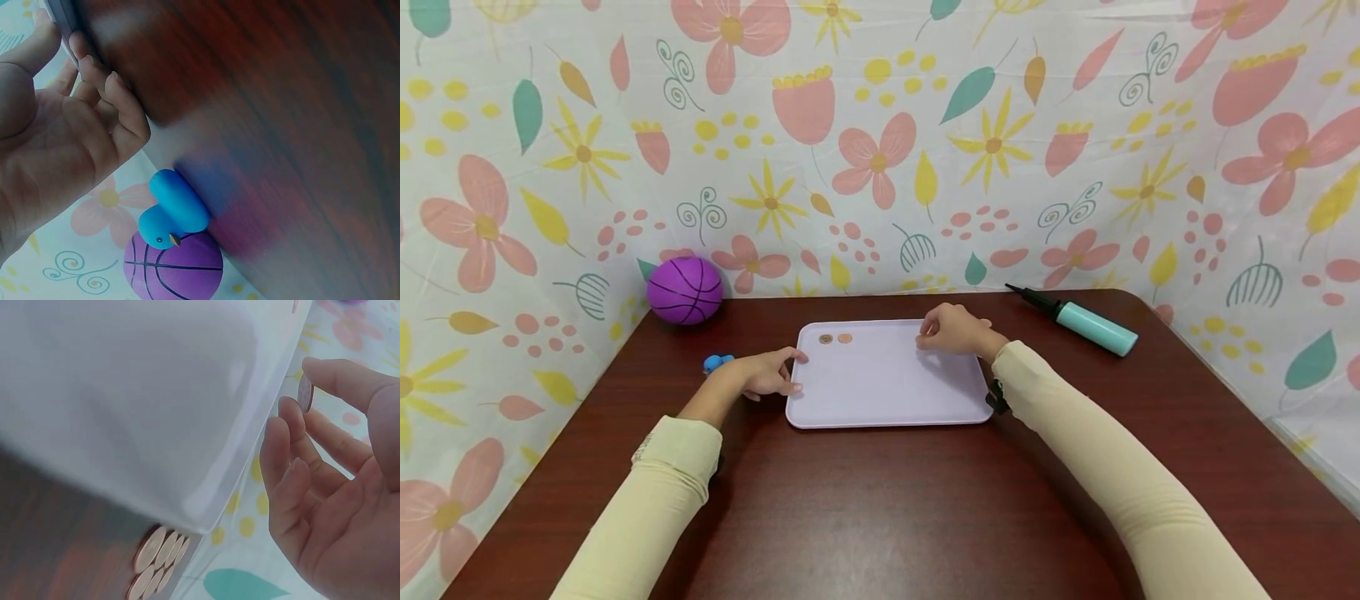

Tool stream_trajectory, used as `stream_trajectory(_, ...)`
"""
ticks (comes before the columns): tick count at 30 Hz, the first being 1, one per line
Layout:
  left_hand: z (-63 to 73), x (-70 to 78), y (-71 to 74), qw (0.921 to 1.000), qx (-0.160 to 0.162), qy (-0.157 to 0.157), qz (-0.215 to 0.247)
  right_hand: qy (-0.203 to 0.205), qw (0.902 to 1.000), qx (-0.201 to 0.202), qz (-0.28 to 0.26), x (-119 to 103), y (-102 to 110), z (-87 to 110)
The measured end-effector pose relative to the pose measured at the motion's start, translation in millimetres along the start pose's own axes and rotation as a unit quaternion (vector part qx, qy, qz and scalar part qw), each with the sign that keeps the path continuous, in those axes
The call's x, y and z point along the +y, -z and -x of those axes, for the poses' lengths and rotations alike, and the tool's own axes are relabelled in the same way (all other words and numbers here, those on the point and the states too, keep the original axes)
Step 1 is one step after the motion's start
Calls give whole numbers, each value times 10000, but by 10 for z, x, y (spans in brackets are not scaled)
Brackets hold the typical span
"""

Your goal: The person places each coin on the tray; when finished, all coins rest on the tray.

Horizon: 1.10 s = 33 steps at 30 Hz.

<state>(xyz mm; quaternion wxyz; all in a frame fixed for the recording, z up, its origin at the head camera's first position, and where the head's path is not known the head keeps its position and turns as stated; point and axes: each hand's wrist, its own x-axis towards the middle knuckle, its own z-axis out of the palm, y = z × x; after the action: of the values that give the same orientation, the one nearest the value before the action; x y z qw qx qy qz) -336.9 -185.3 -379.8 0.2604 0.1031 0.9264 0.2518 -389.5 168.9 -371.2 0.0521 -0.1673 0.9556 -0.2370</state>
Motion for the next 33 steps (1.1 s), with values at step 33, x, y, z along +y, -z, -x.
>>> stream_trajectory(33,0,-17,-4,10000,-14,-12,73,345,9974,-562,298,-320,-194,-388)
